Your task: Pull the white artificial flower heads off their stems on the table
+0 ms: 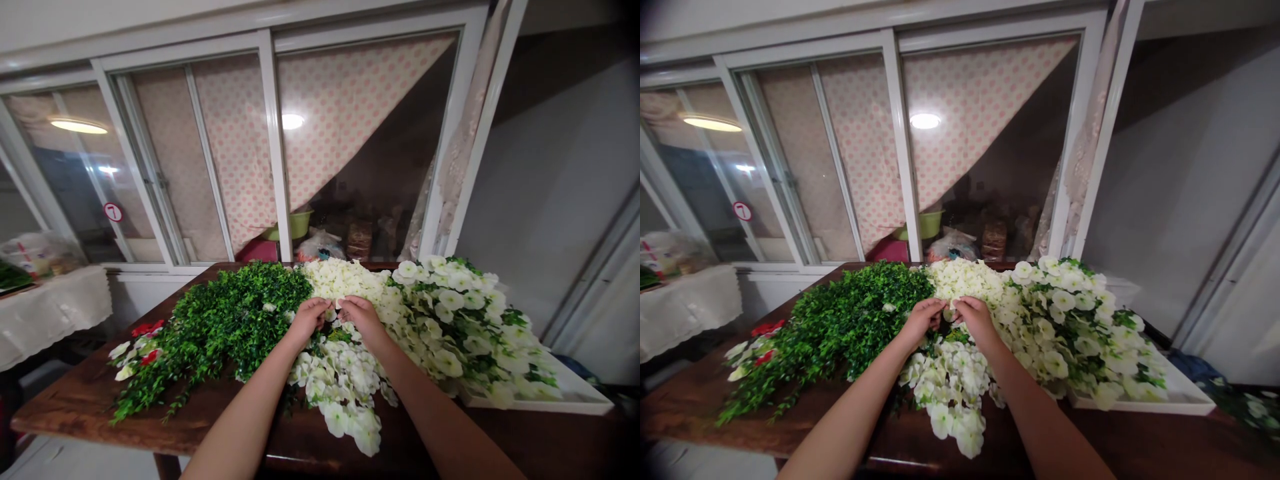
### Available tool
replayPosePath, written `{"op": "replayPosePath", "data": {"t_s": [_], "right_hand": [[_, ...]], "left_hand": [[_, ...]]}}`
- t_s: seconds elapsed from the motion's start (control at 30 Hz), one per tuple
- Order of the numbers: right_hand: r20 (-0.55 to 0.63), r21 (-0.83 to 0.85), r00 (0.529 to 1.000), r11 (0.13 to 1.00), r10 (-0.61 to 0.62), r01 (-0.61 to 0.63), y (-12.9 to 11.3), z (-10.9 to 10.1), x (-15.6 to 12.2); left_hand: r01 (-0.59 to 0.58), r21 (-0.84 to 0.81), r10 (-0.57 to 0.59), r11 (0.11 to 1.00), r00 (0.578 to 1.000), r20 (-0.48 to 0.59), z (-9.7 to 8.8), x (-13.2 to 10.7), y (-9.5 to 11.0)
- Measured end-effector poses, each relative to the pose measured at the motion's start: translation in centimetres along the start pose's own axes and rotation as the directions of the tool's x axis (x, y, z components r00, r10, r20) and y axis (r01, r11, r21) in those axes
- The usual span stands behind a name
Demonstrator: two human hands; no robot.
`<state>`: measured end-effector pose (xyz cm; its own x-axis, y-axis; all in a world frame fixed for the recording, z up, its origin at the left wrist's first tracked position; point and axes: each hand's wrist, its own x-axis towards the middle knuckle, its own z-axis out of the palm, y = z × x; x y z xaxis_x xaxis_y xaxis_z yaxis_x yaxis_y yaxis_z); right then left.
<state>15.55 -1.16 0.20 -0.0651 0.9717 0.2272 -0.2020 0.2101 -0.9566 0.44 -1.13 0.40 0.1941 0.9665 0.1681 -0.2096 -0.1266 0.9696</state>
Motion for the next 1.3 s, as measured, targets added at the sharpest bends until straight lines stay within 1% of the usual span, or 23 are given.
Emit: {"op": "replayPosePath", "data": {"t_s": [0.1,0.23,0.33,0.43,0.53,0.6,0.77,0.87,1.07,1.2,1.3], "right_hand": [[0.049,-0.036,0.999,0.999,0.018,-0.016,0.3,-0.2,0.3],[0.149,-0.008,0.988,0.999,0.048,-0.047,0.5,0.0,0.3],[0.197,0.038,0.979,0.997,0.058,-0.066,0.4,0.4,0.0],[0.233,0.142,0.971,0.986,0.055,-0.090,0.2,0.9,-0.4],[0.237,0.254,0.971,0.962,0.035,-0.097,0.3,1.2,-0.7],[0.240,0.290,0.970,0.952,0.029,-0.100,0.3,1.3,-0.8],[0.235,0.301,0.972,0.949,0.019,-0.092,0.2,1.6,-1.0],[0.242,0.301,0.970,0.950,0.009,-0.083,0.3,1.6,-1.0],[0.217,0.323,0.976,0.943,0.003,-0.075,0.5,1.7,-1.0],[0.243,0.333,0.970,0.940,-0.009,-0.074,0.5,1.6,-1.0],[0.241,0.323,0.971,0.944,-0.008,-0.072,0.6,1.6,-0.9]], "left_hand": [[-0.002,-0.041,0.003,0.999,1.000,0.010,-0.2,-0.1,0.3],[0.024,-0.099,-0.018,0.995,0.998,0.055,-0.3,-0.2,0.5],[0.028,-0.143,-0.014,0.989,0.995,0.099,-0.2,-0.4,0.4],[0.030,-0.170,-0.007,0.985,0.991,0.134,0.1,-0.6,0.5],[0.033,-0.159,-0.012,0.987,0.991,0.132,0.4,-0.7,0.5],[0.037,-0.157,-0.017,0.987,0.992,0.128,0.5,-0.7,0.4],[0.044,-0.208,-0.017,0.977,0.992,0.129,0.5,-0.5,0.0],[0.033,-0.201,-0.010,0.979,0.993,0.118,0.5,-0.5,-0.2],[0.025,-0.221,0.000,0.975,0.994,0.114,0.7,-0.7,0.1],[0.004,-0.197,0.020,0.980,0.993,0.117,0.7,-0.8,0.3],[-0.006,-0.202,0.030,0.979,0.992,0.119,0.8,-0.9,0.4]]}}
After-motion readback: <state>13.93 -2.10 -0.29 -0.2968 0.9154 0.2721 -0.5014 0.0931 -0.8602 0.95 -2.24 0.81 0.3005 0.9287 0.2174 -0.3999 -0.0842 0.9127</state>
